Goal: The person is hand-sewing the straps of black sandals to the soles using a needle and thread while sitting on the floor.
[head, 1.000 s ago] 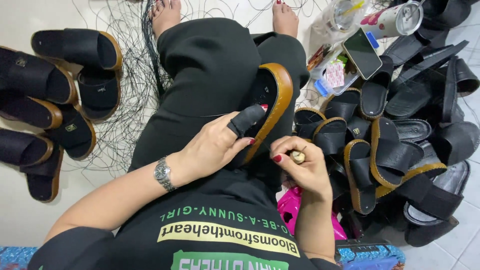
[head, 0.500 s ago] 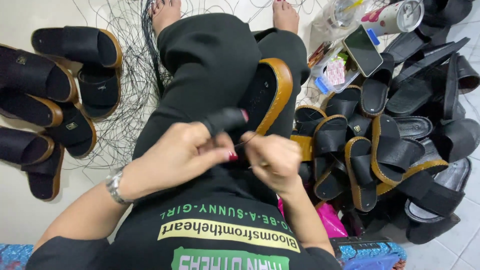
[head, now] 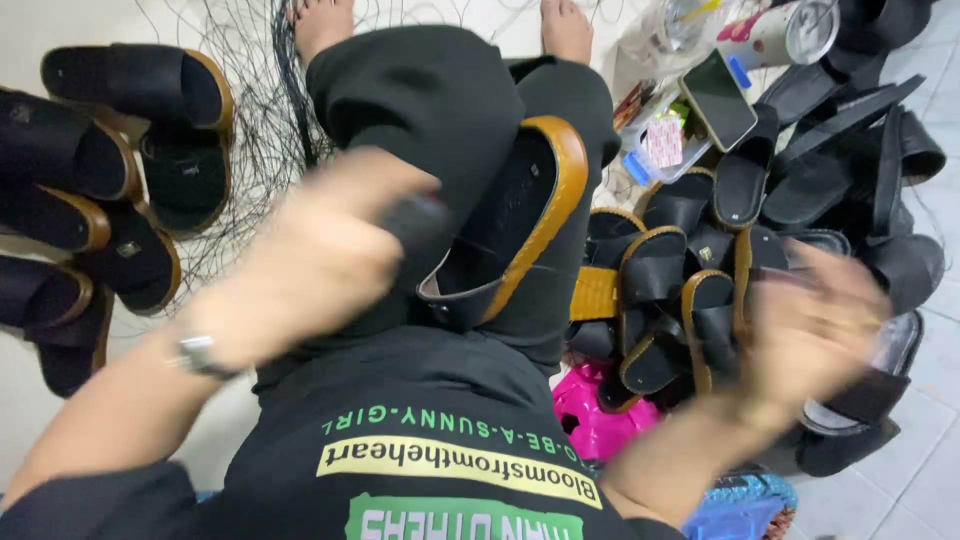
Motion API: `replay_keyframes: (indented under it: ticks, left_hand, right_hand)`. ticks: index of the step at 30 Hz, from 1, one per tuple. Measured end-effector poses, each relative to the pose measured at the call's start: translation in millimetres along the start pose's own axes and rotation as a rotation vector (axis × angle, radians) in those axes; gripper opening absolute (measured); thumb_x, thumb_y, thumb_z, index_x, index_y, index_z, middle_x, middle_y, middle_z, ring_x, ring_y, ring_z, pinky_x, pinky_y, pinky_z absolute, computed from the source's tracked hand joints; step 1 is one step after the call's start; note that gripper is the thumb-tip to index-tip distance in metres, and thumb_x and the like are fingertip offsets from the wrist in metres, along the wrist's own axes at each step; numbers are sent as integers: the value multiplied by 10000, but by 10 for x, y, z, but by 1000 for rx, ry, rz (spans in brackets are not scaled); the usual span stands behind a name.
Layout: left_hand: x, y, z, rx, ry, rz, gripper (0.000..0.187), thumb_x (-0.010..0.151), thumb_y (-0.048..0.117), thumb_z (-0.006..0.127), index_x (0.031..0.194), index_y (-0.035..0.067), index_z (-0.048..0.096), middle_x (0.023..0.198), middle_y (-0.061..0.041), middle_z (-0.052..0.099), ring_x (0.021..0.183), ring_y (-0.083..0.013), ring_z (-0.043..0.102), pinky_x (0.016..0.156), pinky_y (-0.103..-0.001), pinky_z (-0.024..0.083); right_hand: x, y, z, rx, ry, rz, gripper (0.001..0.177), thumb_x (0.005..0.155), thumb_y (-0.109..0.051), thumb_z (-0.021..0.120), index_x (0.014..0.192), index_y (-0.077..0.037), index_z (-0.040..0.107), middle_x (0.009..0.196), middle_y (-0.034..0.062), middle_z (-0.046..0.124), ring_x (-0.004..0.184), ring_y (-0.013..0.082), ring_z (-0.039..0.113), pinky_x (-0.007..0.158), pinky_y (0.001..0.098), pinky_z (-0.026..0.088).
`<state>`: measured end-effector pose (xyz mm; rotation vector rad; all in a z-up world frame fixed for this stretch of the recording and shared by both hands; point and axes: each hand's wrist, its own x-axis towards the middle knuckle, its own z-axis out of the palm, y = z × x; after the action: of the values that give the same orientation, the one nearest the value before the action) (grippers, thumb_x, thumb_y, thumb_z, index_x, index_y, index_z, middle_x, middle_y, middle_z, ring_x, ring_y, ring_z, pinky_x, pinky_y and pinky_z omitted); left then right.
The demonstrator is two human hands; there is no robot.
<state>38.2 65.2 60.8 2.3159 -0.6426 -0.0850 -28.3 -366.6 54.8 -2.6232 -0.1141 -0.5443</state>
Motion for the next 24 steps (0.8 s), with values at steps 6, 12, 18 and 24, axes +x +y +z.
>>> replay_keyframes:
  ticks: [6, 12, 18, 24]
  left_hand:
    - [27, 0, 744, 54, -149, 113, 410, 967, 375, 632, 677, 88, 670, 727, -38, 623, 537, -279, 635, 424, -355, 457]
    - [22, 0, 934, -13, 108, 65, 405, 946, 328, 697, 631, 77, 653, 582, 0, 495, 452, -270, 567, 389, -334, 414]
    - [39, 47, 992, 34, 211, 24, 410, 952, 333, 706, 621, 96, 658, 552, 27, 474, 415, -234, 547, 367, -305, 391]
    - [-34, 229, 433, -193, 97, 85, 352, 898, 284, 766, 738, 5, 621, 778, -101, 544, 623, -407, 613, 482, -434, 476]
  right_hand:
    - [-192, -1227, 941, 474, -530, 240, 152, 808, -159, 822, 948, -183, 770, 685, -14, 747, 622, 180, 710, 606, 301, 560]
    - [-435, -1080, 1204, 708, -415, 423, 96, 867, -79, 787, 775, -88, 762, 470, -41, 570, 464, 48, 456, 455, 196, 397]
    - [-473, -1174, 1276, 749, -309, 498, 95, 860, -53, 798, 777, -56, 752, 460, -15, 580, 456, 19, 445, 434, 163, 367]
    - [-448, -1451, 759, 548, -533, 64, 133, 856, -113, 770, 979, -74, 737, 699, 115, 721, 592, 335, 711, 517, 405, 559]
